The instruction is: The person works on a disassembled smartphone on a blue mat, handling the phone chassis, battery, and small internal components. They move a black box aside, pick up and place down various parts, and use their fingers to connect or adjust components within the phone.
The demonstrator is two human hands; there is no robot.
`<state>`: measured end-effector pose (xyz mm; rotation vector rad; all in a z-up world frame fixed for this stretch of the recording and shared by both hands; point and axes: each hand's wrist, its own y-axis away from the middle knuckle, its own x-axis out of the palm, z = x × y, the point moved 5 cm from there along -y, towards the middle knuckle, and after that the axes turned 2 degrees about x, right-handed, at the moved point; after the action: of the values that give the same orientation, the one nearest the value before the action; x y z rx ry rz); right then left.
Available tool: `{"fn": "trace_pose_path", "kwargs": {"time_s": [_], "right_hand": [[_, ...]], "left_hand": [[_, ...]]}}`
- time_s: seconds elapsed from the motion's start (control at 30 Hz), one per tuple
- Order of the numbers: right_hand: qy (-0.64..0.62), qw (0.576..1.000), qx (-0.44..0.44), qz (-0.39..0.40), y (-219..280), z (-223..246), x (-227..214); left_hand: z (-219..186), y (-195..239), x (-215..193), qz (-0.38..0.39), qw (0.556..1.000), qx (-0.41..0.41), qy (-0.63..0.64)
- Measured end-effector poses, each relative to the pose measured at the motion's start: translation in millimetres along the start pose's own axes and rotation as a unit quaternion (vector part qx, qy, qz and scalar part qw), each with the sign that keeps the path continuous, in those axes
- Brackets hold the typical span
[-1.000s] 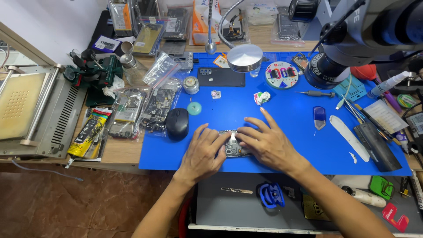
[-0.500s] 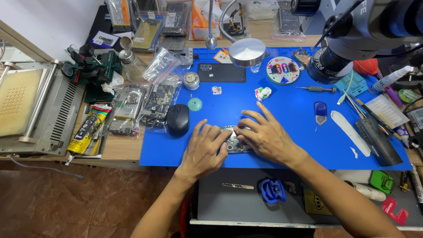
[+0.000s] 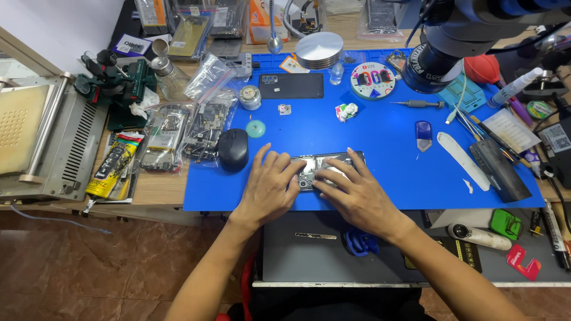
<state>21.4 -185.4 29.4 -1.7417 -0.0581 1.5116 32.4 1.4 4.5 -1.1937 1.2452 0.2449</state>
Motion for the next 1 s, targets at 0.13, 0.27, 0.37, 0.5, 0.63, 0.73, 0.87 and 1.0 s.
{"fn": "trace_pose_path", "kwargs": {"time_s": [0.13, 0.27, 0.37, 0.5, 0.63, 0.73, 0.87, 1.0], "right_hand": [[0.035, 0.999, -0.012, -0.01, 1, 10, -2], [0.0, 1.0, 0.005, -0.012, 0, 2, 0], [-0.029, 0.999, 0.023, -0.017, -6, -15, 5], [0.004, 1.0, 0.023, -0.018, -19, -30, 15], [0.005, 1.0, 0.019, -0.011, -22, -31, 20], [0.012, 1.0, 0.024, -0.008, -23, -31, 16], [0.01, 1.0, 0.005, -0.019, -32, -29, 10], [0.002, 1.0, 0.012, -0.012, -35, -33, 15]], "left_hand": [[-3, -7, -3, 0.003, 1.0, 0.005, -0.024], [-9, -18, -7, -0.002, 0.998, 0.02, -0.059], [-11, -17, -7, 0.002, 0.997, 0.021, -0.074], [-11, -9, -2, 0.009, 0.997, 0.02, -0.07], [-6, -7, -1, 0.005, 0.999, 0.019, -0.051], [-4, -8, -2, -0.006, 0.999, 0.024, -0.037], [-5, -9, -9, -0.034, 0.999, 0.03, -0.019], [-1, -7, -9, -0.036, 0.999, 0.021, -0.008]]}}
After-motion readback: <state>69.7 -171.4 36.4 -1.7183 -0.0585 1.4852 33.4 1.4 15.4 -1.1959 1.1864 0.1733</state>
